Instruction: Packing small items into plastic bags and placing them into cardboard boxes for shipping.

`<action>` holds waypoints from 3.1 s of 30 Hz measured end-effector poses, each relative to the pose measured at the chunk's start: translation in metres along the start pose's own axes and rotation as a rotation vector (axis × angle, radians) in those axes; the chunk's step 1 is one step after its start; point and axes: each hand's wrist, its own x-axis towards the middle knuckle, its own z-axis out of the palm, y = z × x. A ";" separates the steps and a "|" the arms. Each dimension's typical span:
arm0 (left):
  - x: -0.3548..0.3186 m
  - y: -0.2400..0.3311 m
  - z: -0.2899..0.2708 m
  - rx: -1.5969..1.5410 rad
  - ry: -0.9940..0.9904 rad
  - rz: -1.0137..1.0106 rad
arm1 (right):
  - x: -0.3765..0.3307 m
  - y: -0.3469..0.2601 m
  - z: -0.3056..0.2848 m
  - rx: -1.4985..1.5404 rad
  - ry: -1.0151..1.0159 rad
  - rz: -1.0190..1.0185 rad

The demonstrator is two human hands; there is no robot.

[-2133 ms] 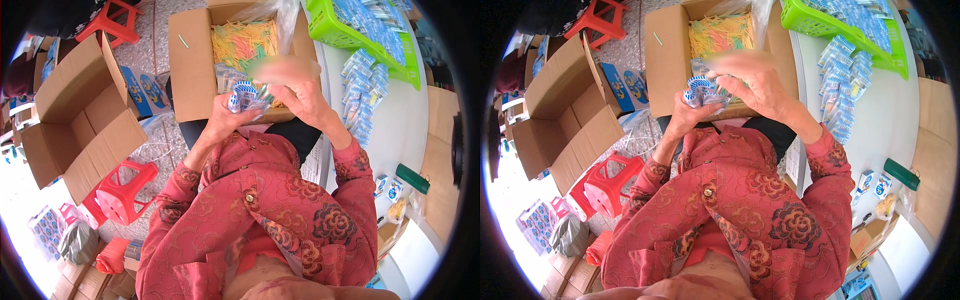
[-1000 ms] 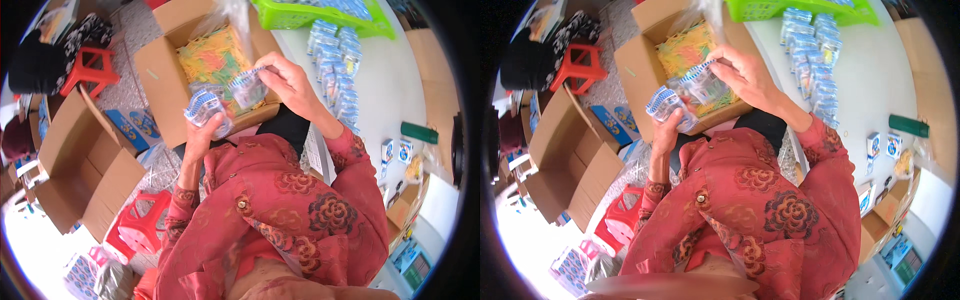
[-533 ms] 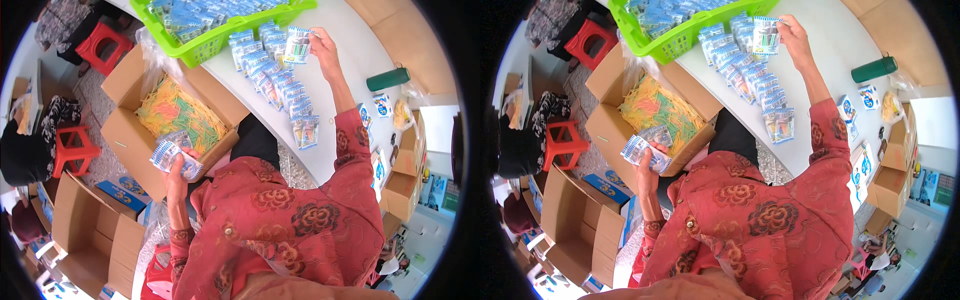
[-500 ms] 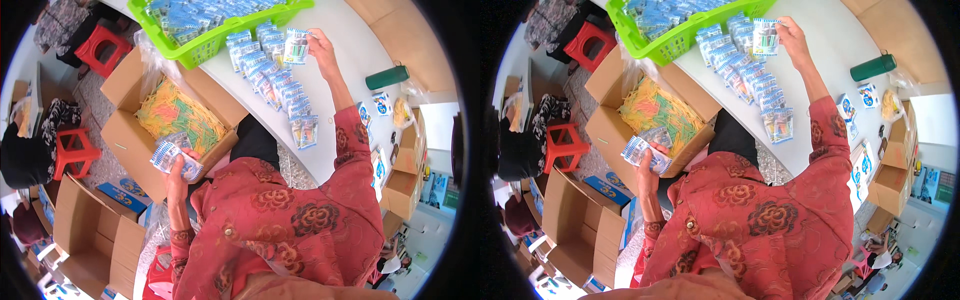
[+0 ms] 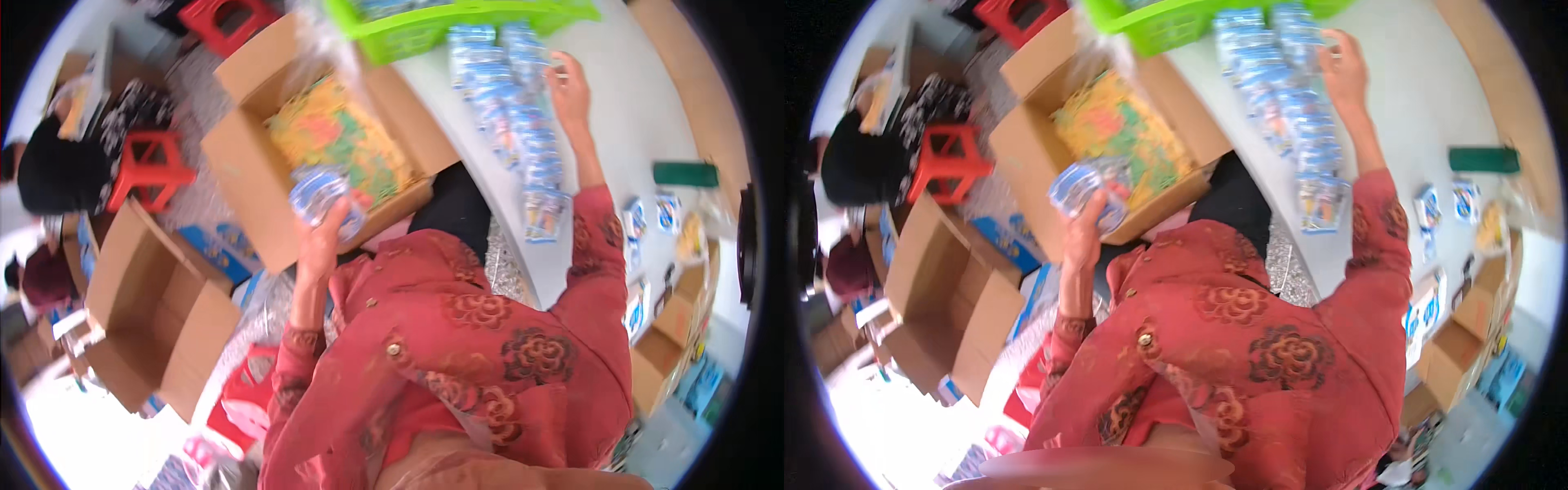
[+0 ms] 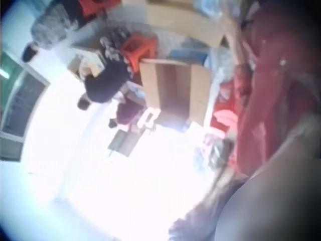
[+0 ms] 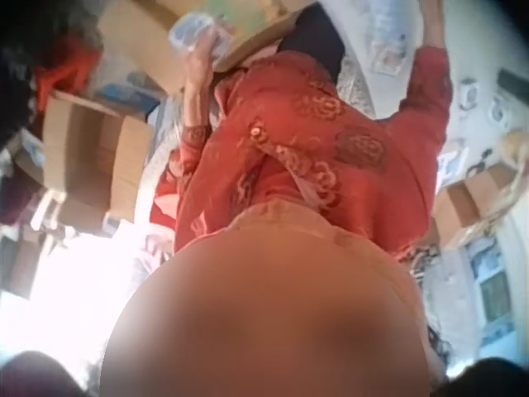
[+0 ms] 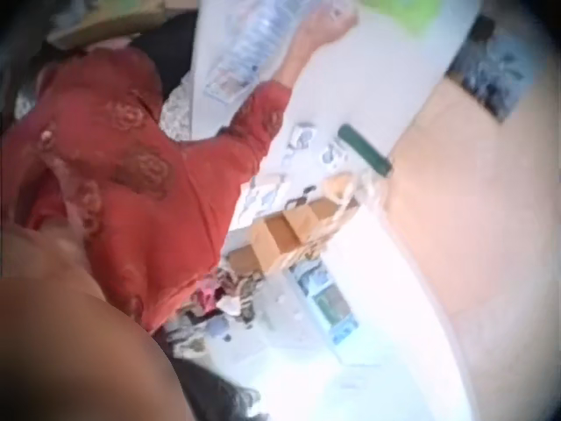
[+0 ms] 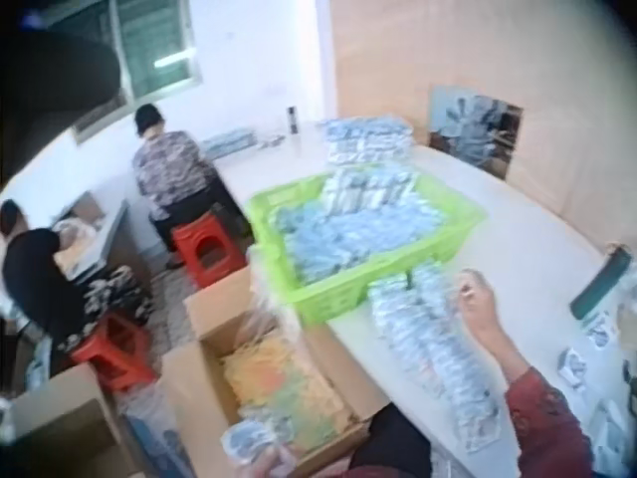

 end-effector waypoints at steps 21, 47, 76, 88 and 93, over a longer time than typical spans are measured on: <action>-0.011 -0.009 -0.027 0.116 0.118 0.194 | -0.102 -0.262 0.074 0.685 -0.718 -0.300; -0.015 0.000 -0.039 0.197 0.036 0.186 | -0.111 -0.256 0.085 0.624 -0.574 -0.674; -0.004 -0.019 -0.074 0.136 0.338 0.143 | -0.116 -0.115 0.322 0.379 -0.767 0.077; 0.003 -0.007 -0.080 0.095 0.335 0.038 | -0.107 -0.133 0.393 0.087 -0.744 -0.189; 0.011 -0.009 -0.084 0.057 0.339 -0.019 | -0.095 -0.140 0.408 -0.014 -0.836 -0.202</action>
